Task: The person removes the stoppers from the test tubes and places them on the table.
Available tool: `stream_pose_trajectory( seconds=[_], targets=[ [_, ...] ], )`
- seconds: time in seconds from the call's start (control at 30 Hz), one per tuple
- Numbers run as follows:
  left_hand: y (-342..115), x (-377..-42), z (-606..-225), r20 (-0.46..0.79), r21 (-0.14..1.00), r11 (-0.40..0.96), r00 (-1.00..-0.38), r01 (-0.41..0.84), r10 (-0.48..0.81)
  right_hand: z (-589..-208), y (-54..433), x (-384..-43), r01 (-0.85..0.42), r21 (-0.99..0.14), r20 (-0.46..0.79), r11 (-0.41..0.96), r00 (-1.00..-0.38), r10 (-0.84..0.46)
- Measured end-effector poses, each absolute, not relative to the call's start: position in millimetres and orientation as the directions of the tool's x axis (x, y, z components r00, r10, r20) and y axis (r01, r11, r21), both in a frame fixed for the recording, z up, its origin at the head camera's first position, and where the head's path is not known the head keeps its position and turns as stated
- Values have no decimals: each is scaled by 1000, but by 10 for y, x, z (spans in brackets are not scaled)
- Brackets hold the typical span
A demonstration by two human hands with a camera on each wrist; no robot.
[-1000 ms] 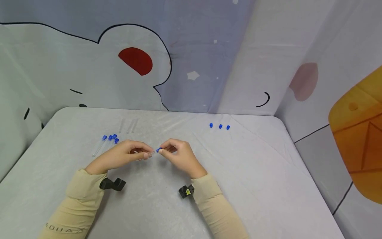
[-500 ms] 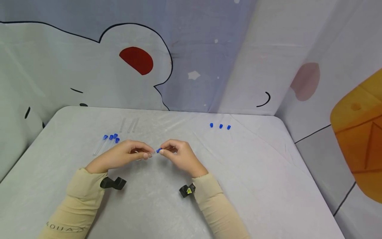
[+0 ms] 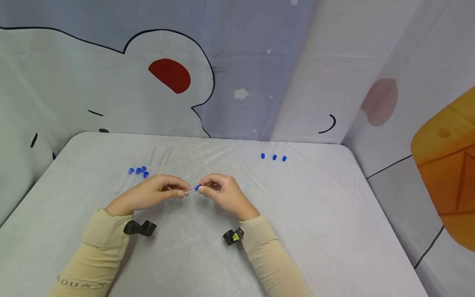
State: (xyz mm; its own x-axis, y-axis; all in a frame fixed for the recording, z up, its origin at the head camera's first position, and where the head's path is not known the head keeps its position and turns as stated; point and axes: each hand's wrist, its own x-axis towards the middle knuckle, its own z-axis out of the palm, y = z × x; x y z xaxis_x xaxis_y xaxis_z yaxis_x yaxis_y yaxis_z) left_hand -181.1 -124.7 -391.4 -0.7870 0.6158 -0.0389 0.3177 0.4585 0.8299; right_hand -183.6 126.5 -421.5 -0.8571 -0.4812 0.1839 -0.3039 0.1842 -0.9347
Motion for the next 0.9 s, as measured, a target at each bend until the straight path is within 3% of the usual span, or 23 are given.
stream_pose_trajectory(
  seconds=[0.9],
  targets=[
    [-1228, -1804, -3912, -49, 836, 472, -820, 278, 571, -4237, 1202, -1819, -488, -824, 364, 287, -845, -392]
  ],
)
